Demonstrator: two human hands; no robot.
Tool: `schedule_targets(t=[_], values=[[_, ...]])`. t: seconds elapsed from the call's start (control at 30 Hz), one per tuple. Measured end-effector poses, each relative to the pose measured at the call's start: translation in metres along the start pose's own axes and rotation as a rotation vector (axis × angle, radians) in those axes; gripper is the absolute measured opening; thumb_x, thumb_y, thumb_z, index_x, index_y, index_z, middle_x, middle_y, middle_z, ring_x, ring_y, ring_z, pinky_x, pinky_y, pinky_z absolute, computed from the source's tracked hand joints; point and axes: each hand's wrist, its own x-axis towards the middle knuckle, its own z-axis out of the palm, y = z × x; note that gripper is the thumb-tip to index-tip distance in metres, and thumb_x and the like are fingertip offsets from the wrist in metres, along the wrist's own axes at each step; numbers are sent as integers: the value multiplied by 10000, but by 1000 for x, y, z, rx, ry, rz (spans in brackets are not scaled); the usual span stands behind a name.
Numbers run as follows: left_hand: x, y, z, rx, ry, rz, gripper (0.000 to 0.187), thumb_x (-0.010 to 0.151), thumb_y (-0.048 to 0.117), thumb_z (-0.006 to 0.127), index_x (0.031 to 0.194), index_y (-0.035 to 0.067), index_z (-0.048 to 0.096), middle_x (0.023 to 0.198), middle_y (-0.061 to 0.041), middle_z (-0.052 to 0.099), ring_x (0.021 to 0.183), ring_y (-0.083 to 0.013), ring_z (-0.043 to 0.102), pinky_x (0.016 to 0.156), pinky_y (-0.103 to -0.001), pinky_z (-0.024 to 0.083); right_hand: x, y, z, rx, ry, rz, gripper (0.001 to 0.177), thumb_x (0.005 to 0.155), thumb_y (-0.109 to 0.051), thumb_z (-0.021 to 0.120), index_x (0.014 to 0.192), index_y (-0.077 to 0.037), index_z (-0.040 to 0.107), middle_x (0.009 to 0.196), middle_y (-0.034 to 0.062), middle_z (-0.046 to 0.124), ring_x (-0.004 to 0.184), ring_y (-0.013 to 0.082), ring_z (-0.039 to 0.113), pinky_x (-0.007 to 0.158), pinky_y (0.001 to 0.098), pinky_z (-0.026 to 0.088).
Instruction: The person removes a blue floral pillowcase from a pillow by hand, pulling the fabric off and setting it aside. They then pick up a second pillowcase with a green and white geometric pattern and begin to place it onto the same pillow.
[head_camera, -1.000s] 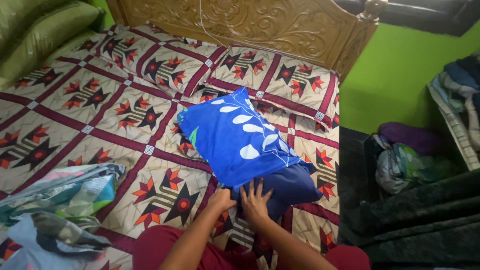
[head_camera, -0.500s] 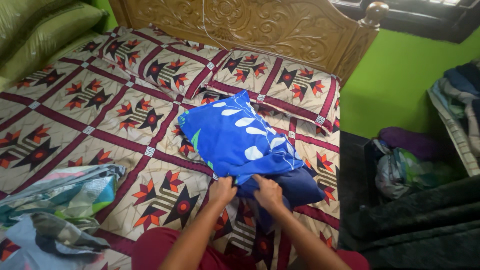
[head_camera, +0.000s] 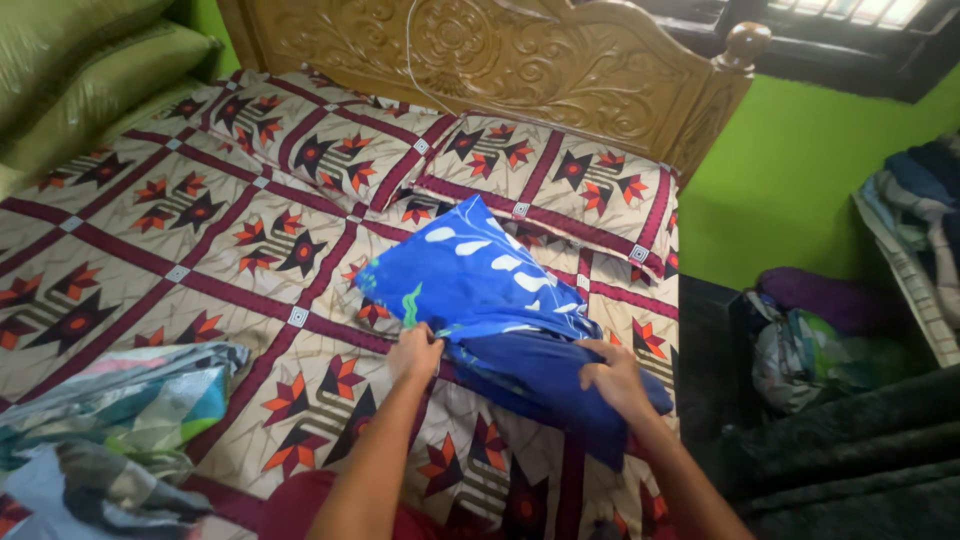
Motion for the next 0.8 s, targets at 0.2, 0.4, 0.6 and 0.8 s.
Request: schedule_targets(t=[0.2, 0.4, 0.6, 0.8], values=[[4, -13, 38, -84, 7, 12, 274, 820, 376, 749, 1009, 179, 730, 1001, -139, 757, 983, -375, 725, 856, -484, 574, -18, -4, -9, -318, 128, 31, 592, 665, -5, 690, 1237, -147, 746, 893, 120, 772, 735, 222, 748, 720, 343, 580], [0, -32, 34, -133, -70, 6, 325, 789, 387, 754, 1036, 176, 752, 1027, -131, 771, 1014, -351, 733, 877, -474, 581, -34, -14, 50, -932, 317, -504, 641, 662, -13, 657, 1267, -223, 679, 1244, 102, 685, 1181, 299, 611, 986, 444, 459], [0, -37, 43, -77, -149, 61, 474, 774, 459, 752, 1170, 199, 722, 1099, -160, 755, 1081, -373, 703, 909, -488, 560, -22, 7, 105, -806, 40, -859, 452, 811, -157, 670, 1262, -120, 655, 1316, 110, 641, 1316, 303, 553, 1088, 533, 398], [12, -49, 69, -164, -198, 6, 675, 784, 595, 753, 1294, 159, 672, 1163, -195, 732, 1104, -376, 692, 942, -475, 543, -33, 2, 111, -822, -37, -807, 749, 644, -340, 773, 1314, -53, 599, 1357, 180, 584, 1322, 337, 499, 1058, 558, 385]])
